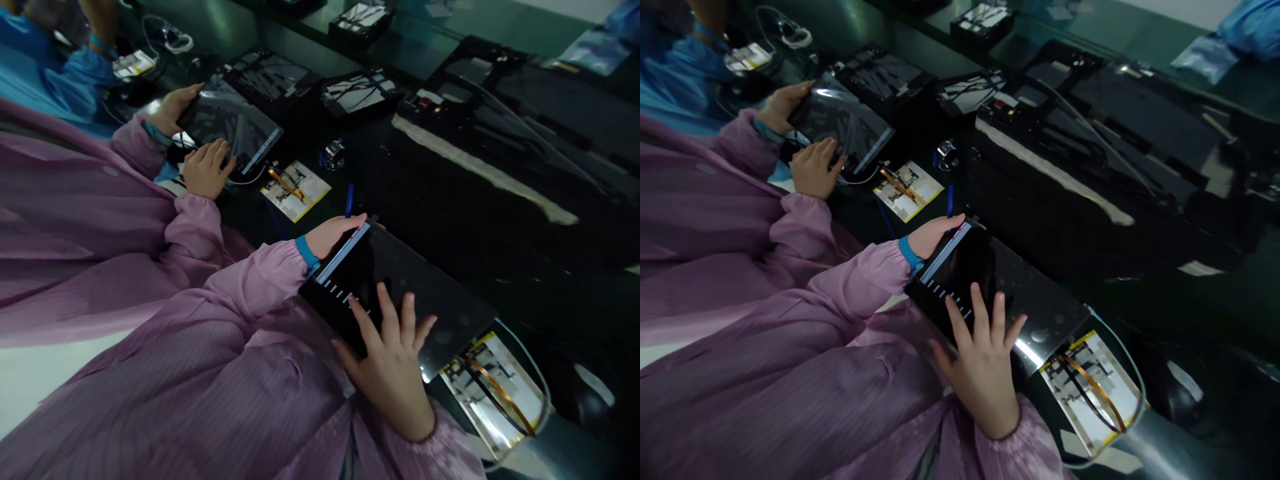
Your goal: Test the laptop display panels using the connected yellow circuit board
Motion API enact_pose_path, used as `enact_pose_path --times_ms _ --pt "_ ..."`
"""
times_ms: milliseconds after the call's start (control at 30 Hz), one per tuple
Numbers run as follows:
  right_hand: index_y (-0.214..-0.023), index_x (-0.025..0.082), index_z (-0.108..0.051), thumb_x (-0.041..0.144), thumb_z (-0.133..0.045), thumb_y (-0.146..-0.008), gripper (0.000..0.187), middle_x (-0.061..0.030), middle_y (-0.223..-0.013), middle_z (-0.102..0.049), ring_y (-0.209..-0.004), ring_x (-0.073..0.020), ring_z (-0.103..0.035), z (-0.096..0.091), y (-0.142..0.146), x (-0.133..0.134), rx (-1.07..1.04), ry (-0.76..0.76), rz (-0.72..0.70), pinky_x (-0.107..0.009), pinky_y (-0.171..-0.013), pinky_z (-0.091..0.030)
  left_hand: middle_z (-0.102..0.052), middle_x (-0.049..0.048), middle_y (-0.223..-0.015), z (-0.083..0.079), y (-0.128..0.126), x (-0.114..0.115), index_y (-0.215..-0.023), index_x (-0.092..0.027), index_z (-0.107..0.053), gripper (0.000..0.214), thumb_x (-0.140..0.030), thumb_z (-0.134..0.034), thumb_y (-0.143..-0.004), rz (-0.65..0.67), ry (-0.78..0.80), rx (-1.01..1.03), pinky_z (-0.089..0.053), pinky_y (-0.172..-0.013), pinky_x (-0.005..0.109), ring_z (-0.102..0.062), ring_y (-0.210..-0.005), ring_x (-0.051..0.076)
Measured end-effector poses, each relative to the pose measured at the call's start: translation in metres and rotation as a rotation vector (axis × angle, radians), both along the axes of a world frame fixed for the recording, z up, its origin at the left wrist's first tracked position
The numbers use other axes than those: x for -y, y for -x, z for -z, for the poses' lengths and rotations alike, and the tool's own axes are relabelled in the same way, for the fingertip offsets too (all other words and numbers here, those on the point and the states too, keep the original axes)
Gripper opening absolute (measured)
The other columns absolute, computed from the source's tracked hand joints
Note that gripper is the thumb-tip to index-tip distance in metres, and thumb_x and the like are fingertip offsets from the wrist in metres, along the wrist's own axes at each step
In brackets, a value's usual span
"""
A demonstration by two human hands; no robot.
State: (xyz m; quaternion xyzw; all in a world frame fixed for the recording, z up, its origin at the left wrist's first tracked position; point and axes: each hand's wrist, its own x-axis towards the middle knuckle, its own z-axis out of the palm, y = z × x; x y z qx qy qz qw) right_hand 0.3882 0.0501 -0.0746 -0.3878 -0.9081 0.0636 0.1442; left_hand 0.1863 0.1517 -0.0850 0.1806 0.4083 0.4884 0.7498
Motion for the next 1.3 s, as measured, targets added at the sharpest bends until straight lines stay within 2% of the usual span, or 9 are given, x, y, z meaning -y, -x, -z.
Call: enact_pose_path --times_ms 167,300,500,667,833,933,1167,1300 --pt "-0.128 0.022 -0.055 0.052 -0.056 -0.085 0.052 -0.014 -0.15 -0.033 -0.141 -0.0435 -0.016 0.002 0.012 -0.002 0.018 -0.023 -0.032 -0.074 -0.104 -0.009 -0.07 0.0053 -0.067 -0.001 0.0 0.001 -0.081 -0.006 -0.072 0.043 -0.022 -0.036 -0.098 -0.002 -0.044 0.04 -0.051 -0.077 0.029 -0.067 -0.07 0.017" --pt "-0.119 0.016 -0.06 0.053 -0.05 -0.088 0.049 -0.0175 -0.146 -0.038 -0.139 -0.0442 -0.018 0.003 0.014 -0.005 0.018 -0.058 -0.031 -0.076 -0.102 -0.012 -0.071 0.0091 -0.069 0.0 0.001 0.0 -0.079 -0.006 -0.072 0.041 -0.024 -0.04 -0.097 -0.005 -0.032 0.084 -0.051 -0.077 0.03 -0.066 -0.065 0.016" --pt "-0.127 0.02 -0.056 0.051 -0.055 -0.086 0.052 -0.0166 -0.147 -0.036 -0.139 -0.0461 -0.019 0.004 0.017 -0.006 0.065 -0.068 -0.065 -0.077 -0.1 -0.014 -0.068 0.0051 -0.065 0.002 0.002 0.0 -0.077 -0.006 -0.071 0.041 -0.021 -0.039 -0.096 0.008 -0.061 0.057 -0.051 -0.077 0.031 -0.07 -0.078 0.019" --pt "-0.129 0.025 -0.056 0.051 -0.057 -0.084 0.052 -0.0138 -0.147 -0.037 -0.138 -0.0461 -0.019 0.007 0.021 -0.006 0.105 -0.063 -0.077 -0.078 -0.1 -0.013 -0.068 0.0058 -0.064 0.0 0.002 0.001 -0.074 -0.006 -0.07 0.037 -0.022 -0.044 -0.094 -0.009 -0.039 0.046 -0.052 -0.074 0.029 -0.071 -0.076 0.02" --pt "-0.132 0.015 -0.05 0.055 -0.045 -0.091 0.057 -0.0197 -0.144 -0.04 -0.141 -0.0437 -0.015 0.003 0.021 -0.008 -0.013 -0.103 -0.047 -0.075 -0.103 -0.01 -0.068 0.0037 -0.063 0.0 0.002 0.0 -0.077 -0.005 -0.071 0.041 -0.021 -0.037 -0.095 0.013 -0.014 0.035 -0.052 -0.074 0.03 -0.07 -0.079 0.021" --pt "-0.133 0.012 -0.047 0.055 -0.044 -0.091 0.06 -0.0225 -0.143 -0.04 -0.141 -0.0434 -0.014 -0.001 0.019 -0.011 -0.052 -0.139 -0.03 -0.075 -0.104 -0.009 -0.068 0.0047 -0.063 0.002 0.002 -0.001 -0.076 -0.005 -0.07 0.038 -0.023 -0.042 -0.095 0.015 -0.025 0.055 -0.051 -0.074 0.029 -0.07 -0.074 0.019" --pt "-0.128 0.012 -0.051 0.053 -0.047 -0.09 0.056 -0.0214 -0.145 -0.038 -0.141 -0.044 -0.015 0.001 0.01 -0.01 -0.036 -0.129 -0.008 -0.076 -0.103 -0.01 -0.067 0.007 -0.062 0.005 0.002 -0.001 -0.073 -0.006 -0.07 0.041 -0.027 -0.043 -0.096 0.02 -0.01 0.119 -0.051 -0.077 0.03 -0.065 -0.061 0.014" --pt "-0.121 0.014 -0.056 0.052 -0.047 -0.09 0.05 -0.0202 -0.145 -0.038 -0.14 -0.0448 -0.015 0.001 0.007 -0.006 0.0 -0.097 -0.002 -0.077 -0.102 -0.011 -0.067 0.0058 -0.062 0.003 0.002 0.0 -0.075 -0.007 -0.071 0.04 -0.026 -0.043 -0.096 0.021 -0.004 0.101 -0.051 -0.077 0.031 -0.066 -0.064 0.015"
